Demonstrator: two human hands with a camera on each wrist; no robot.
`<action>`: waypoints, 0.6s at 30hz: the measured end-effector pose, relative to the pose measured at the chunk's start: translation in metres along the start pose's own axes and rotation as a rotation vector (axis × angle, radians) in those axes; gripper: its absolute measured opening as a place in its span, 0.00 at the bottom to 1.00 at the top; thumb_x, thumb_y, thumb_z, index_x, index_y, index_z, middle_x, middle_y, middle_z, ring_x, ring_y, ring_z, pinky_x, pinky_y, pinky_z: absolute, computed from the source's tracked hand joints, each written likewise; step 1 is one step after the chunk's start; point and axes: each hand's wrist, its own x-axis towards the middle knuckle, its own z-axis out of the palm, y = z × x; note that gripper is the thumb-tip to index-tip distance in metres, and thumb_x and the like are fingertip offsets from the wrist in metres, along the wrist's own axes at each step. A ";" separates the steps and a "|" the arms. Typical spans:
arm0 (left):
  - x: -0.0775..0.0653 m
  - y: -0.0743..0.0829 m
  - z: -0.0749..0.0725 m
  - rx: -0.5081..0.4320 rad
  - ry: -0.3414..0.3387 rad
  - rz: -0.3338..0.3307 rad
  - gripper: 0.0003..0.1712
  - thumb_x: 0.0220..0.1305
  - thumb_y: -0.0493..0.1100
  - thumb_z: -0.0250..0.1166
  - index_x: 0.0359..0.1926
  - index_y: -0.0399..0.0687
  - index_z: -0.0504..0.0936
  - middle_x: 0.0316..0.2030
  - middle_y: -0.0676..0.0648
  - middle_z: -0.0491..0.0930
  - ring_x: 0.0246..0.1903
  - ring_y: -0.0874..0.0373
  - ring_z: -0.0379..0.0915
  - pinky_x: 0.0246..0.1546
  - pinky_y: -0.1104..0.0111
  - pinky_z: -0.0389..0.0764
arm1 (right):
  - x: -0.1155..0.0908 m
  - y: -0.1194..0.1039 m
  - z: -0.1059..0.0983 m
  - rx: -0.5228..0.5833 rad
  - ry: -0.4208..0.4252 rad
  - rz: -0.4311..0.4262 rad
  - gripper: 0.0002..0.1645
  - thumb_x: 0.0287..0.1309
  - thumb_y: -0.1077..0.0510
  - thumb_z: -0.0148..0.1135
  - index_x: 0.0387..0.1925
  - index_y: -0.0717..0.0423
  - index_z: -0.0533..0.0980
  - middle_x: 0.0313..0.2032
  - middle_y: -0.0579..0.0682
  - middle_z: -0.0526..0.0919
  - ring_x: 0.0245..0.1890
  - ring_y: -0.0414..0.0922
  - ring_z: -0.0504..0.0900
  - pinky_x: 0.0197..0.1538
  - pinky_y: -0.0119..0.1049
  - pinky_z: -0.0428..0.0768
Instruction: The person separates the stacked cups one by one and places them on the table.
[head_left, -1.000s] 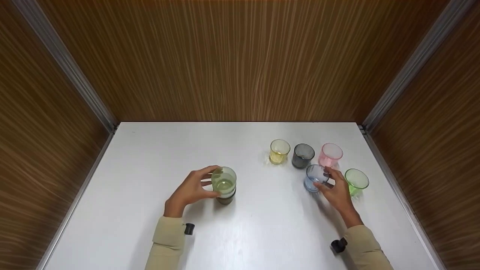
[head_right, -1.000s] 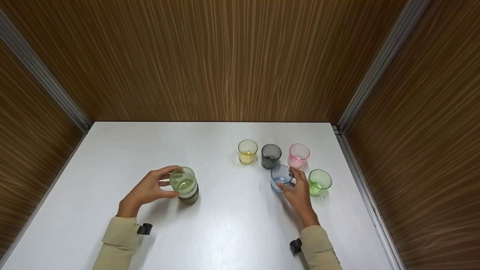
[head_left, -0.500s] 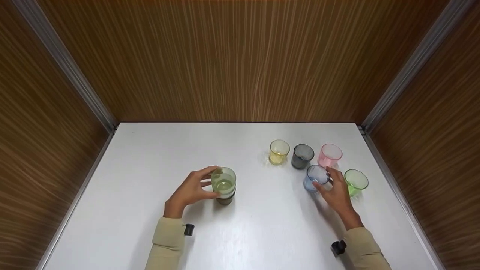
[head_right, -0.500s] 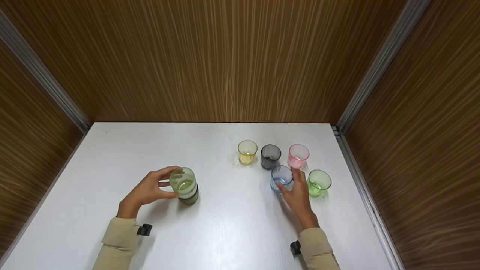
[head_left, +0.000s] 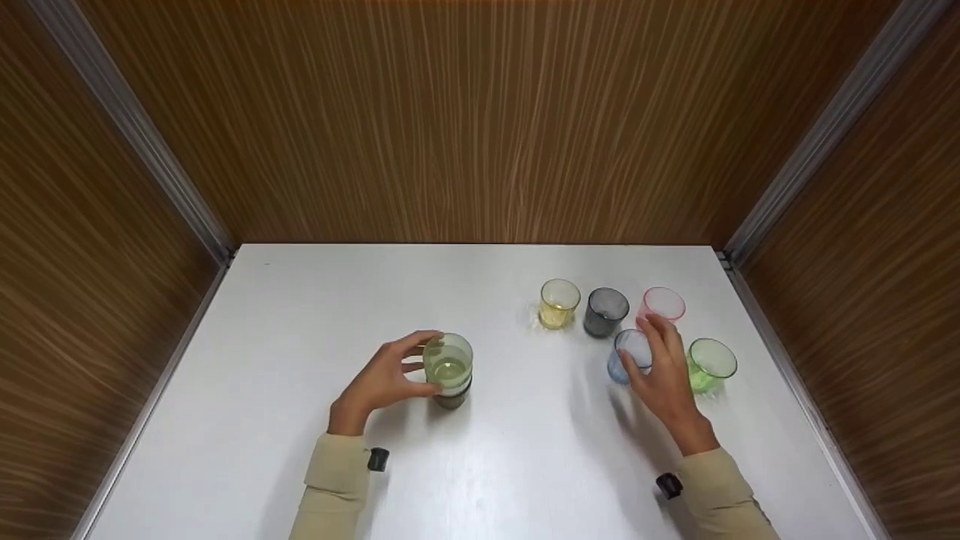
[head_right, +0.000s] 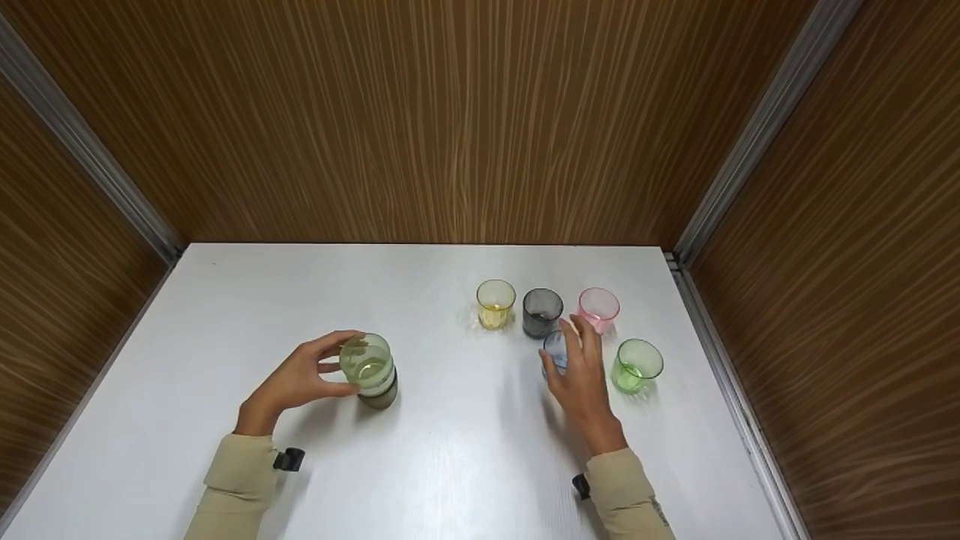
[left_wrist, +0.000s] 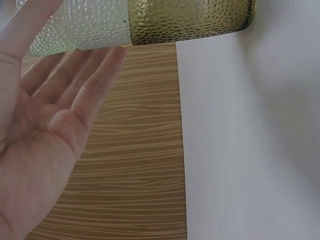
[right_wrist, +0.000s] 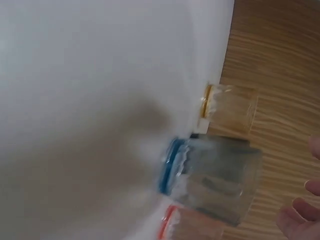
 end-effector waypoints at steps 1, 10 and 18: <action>0.000 -0.001 0.000 0.002 0.000 -0.001 0.45 0.52 0.39 0.82 0.71 0.53 0.72 0.66 0.45 0.76 0.66 0.42 0.75 0.66 0.54 0.82 | 0.001 -0.003 0.002 0.005 0.002 -0.019 0.36 0.47 0.73 0.77 0.60 0.75 0.74 0.59 0.74 0.74 0.61 0.66 0.74 0.72 0.14 0.58; 0.001 -0.008 0.004 0.002 -0.021 -0.005 0.49 0.50 0.39 0.83 0.72 0.52 0.71 0.67 0.44 0.75 0.66 0.42 0.76 0.66 0.52 0.81 | 0.011 -0.022 0.018 0.040 -0.065 -0.071 0.35 0.49 0.71 0.76 0.61 0.71 0.75 0.59 0.70 0.75 0.61 0.63 0.75 0.71 0.18 0.62; 0.003 -0.014 0.007 -0.029 -0.032 -0.007 0.49 0.48 0.38 0.84 0.71 0.52 0.73 0.65 0.46 0.77 0.66 0.43 0.75 0.66 0.54 0.81 | 0.017 -0.041 0.034 0.150 -0.119 -0.076 0.32 0.53 0.69 0.75 0.61 0.69 0.75 0.59 0.66 0.77 0.61 0.61 0.76 0.71 0.18 0.63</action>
